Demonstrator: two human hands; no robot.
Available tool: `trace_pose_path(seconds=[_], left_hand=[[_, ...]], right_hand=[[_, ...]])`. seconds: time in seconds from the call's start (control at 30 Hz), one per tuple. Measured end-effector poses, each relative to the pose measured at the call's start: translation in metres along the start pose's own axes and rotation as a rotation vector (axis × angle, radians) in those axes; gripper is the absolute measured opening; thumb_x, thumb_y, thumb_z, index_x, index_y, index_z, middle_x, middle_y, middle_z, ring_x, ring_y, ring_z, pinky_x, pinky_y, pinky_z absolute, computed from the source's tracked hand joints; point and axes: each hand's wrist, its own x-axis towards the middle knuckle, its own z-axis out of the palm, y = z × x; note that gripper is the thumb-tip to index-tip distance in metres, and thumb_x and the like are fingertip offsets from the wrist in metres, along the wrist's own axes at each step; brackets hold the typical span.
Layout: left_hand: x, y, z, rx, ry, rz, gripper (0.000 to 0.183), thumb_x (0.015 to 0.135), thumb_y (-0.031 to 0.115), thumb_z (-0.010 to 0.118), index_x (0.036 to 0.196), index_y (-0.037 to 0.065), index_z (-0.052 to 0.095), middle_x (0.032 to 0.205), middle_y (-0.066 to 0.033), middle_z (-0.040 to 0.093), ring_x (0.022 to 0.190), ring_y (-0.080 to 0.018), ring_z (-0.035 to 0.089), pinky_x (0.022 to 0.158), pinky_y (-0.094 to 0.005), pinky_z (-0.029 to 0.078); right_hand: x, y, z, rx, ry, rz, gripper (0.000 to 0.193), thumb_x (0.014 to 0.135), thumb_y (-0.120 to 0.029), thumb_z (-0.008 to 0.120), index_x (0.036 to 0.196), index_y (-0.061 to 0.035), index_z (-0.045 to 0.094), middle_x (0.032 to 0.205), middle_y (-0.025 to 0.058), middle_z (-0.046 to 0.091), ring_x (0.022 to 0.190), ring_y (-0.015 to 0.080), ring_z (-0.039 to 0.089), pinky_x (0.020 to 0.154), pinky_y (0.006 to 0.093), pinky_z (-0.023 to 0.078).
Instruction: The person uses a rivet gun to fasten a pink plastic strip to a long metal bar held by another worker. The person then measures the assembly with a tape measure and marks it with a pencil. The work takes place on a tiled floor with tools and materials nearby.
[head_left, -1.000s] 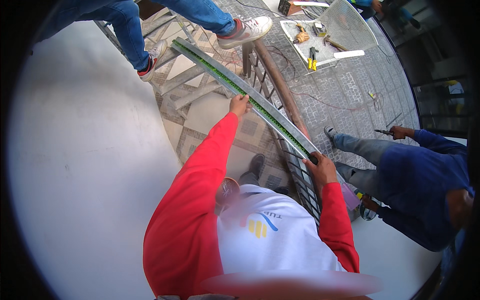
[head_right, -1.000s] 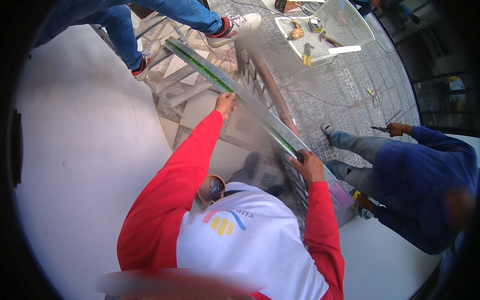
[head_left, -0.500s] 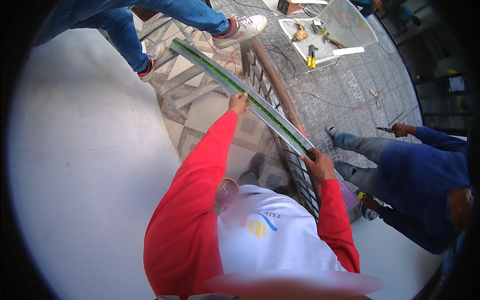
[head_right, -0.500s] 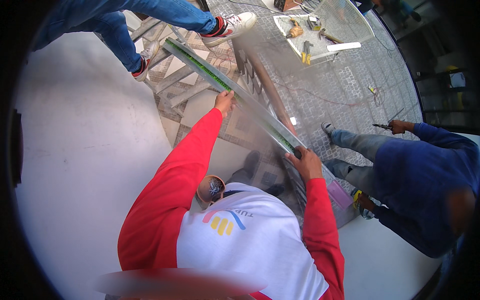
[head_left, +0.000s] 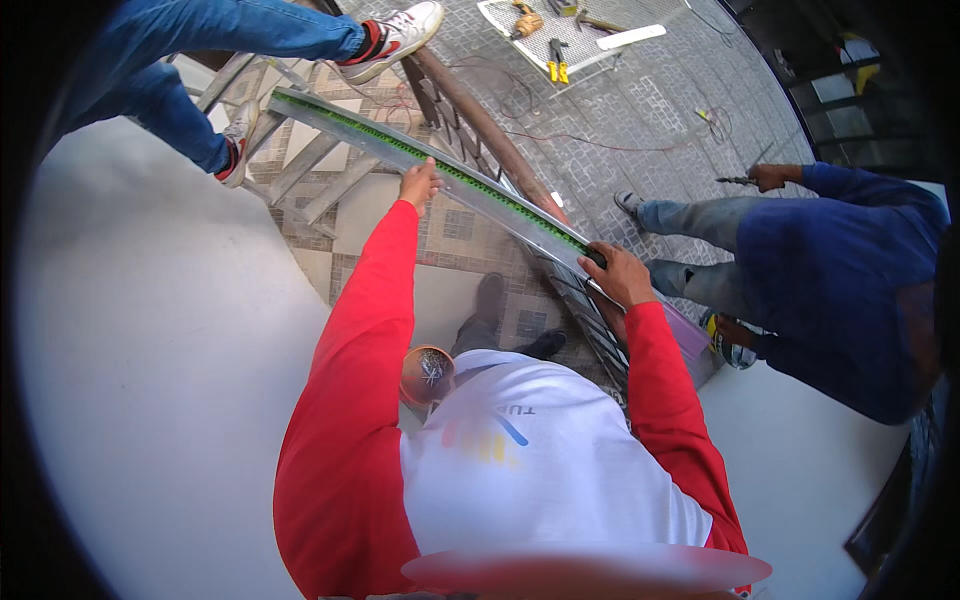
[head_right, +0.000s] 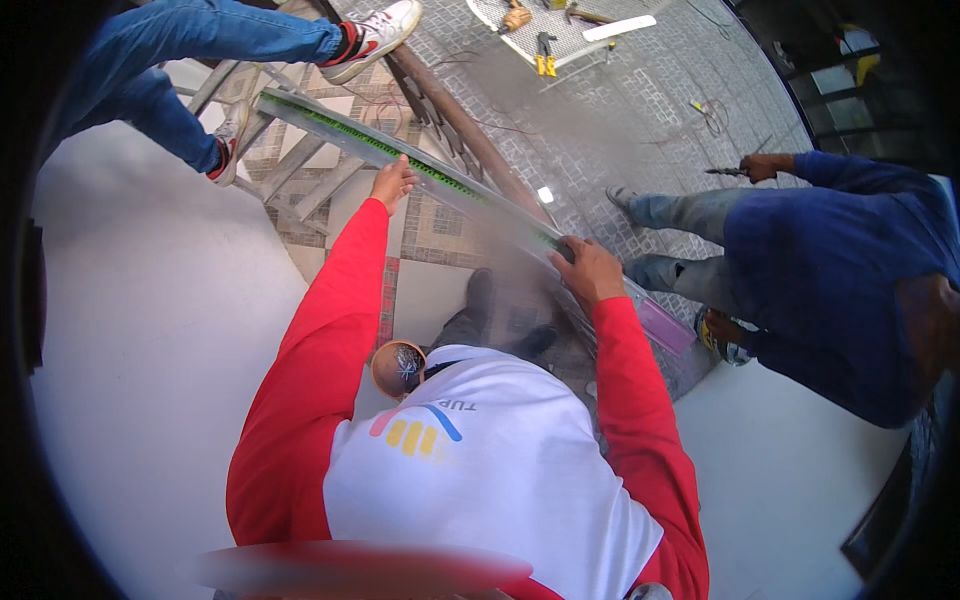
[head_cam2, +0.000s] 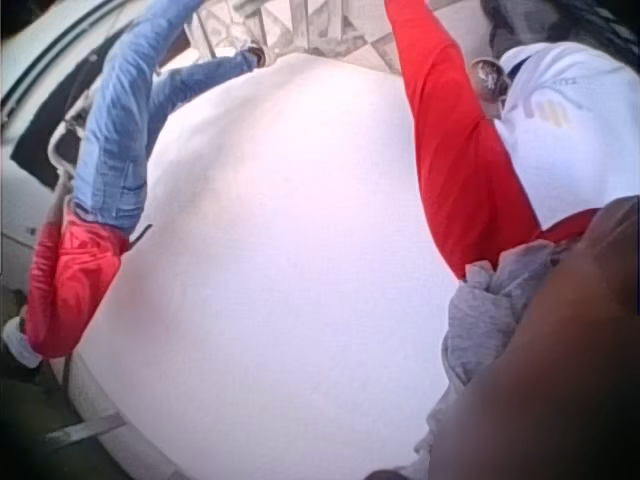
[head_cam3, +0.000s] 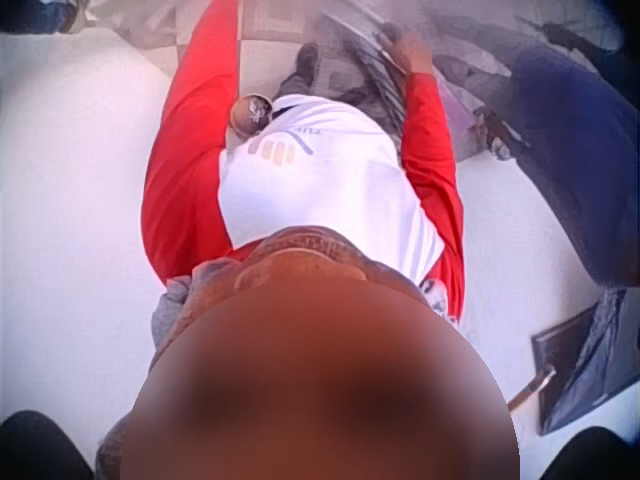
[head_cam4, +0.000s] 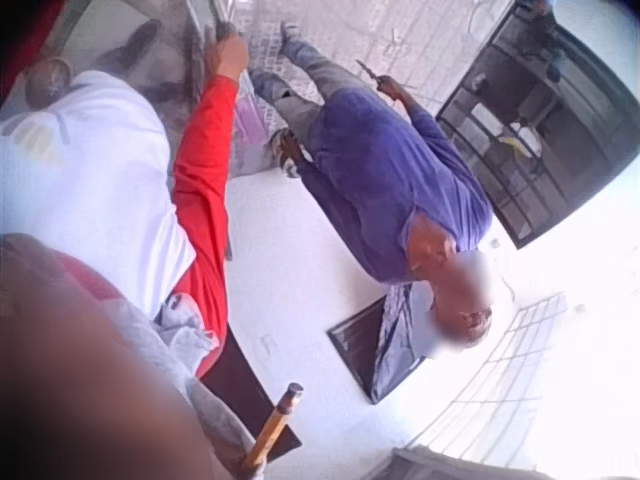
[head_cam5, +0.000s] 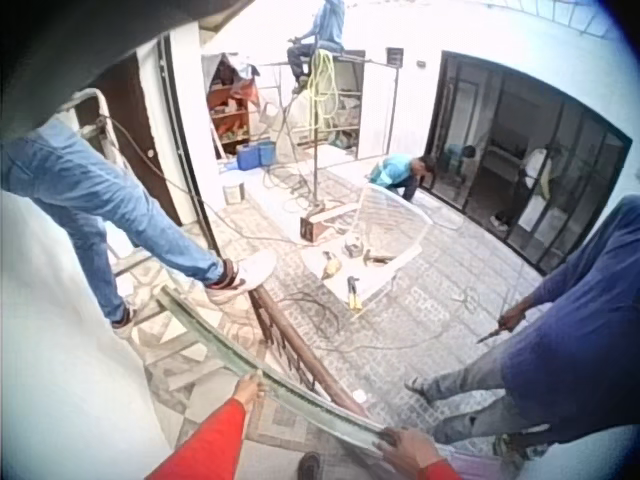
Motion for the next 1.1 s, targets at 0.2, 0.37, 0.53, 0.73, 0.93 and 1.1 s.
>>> trace_pose_path(seconds=[0.2,0.37,0.53,0.73,0.93,1.1], left_hand=[[0.007,-0.008,0.008,0.078,0.095,-0.049,0.048,0.097,0.053,0.067,0.119,0.012,0.059,0.099,0.0007,0.055,0.091,-0.0131,0.058,0.079,-0.0336,0.052],[0.017,-0.004,0.018,0.191,0.182,-0.108,0.043,0.094,0.053,0.071,0.112,0.015,0.062,0.096,0.0012,0.053,0.084,-0.0131,0.053,0.075,-0.0347,0.049],[0.031,-0.010,0.016,0.257,0.216,-0.077,0.040,0.092,0.052,0.074,0.100,0.014,0.063,0.087,-0.0014,0.054,0.081,-0.0156,0.051,0.070,-0.0349,0.047],[0.050,-0.019,0.001,0.341,0.248,0.000,0.040,0.091,0.046,0.077,0.088,0.010,0.059,0.083,-0.0043,0.056,0.071,-0.0161,0.053,0.057,-0.0322,0.045],[0.068,-0.028,-0.007,0.484,0.363,0.146,0.069,0.085,0.036,0.085,0.129,-0.005,0.051,0.095,-0.0126,0.065,0.065,-0.0180,0.058,0.053,-0.0337,0.047],[0.053,-0.032,0.008,0.578,0.451,0.366,0.099,0.082,0.037,0.087,0.150,-0.009,0.031,0.128,-0.0239,0.060,0.099,-0.0305,0.064,0.089,-0.0406,0.053]], right_hand=[[-0.042,0.061,-0.016,-0.085,-0.080,0.154,0.050,0.095,-0.056,0.061,0.131,-0.0216,0.068,0.120,0.0127,0.068,0.111,0.0348,0.067,0.094,0.0472,0.054],[-0.084,0.126,-0.025,-0.120,-0.119,0.254,0.050,0.094,-0.054,0.061,0.134,-0.0244,0.065,0.121,0.0102,0.067,0.117,0.0324,0.065,0.096,0.0459,0.052],[-0.179,0.236,-0.031,0.003,-0.069,0.490,0.064,0.086,-0.050,0.069,0.142,-0.0197,0.058,0.133,0.0116,0.064,0.121,0.0326,0.064,0.101,0.0446,0.050],[-0.246,0.337,-0.019,0.092,0.093,0.615,0.070,0.082,-0.039,0.076,0.145,-0.0140,0.056,0.130,0.0146,0.067,0.120,0.0339,0.063,0.103,0.0438,0.049],[-0.228,0.378,-0.008,0.264,-0.113,0.451,0.047,0.087,-0.031,0.075,0.128,-0.0094,0.069,0.131,0.0160,0.065,0.117,0.0326,0.063,0.102,0.0423,0.048],[-0.228,0.385,-0.002,0.262,-0.084,0.363,0.044,0.088,-0.029,0.073,0.129,-0.0129,0.070,0.127,0.0164,0.067,0.118,0.0342,0.062,0.103,0.0430,0.047]])
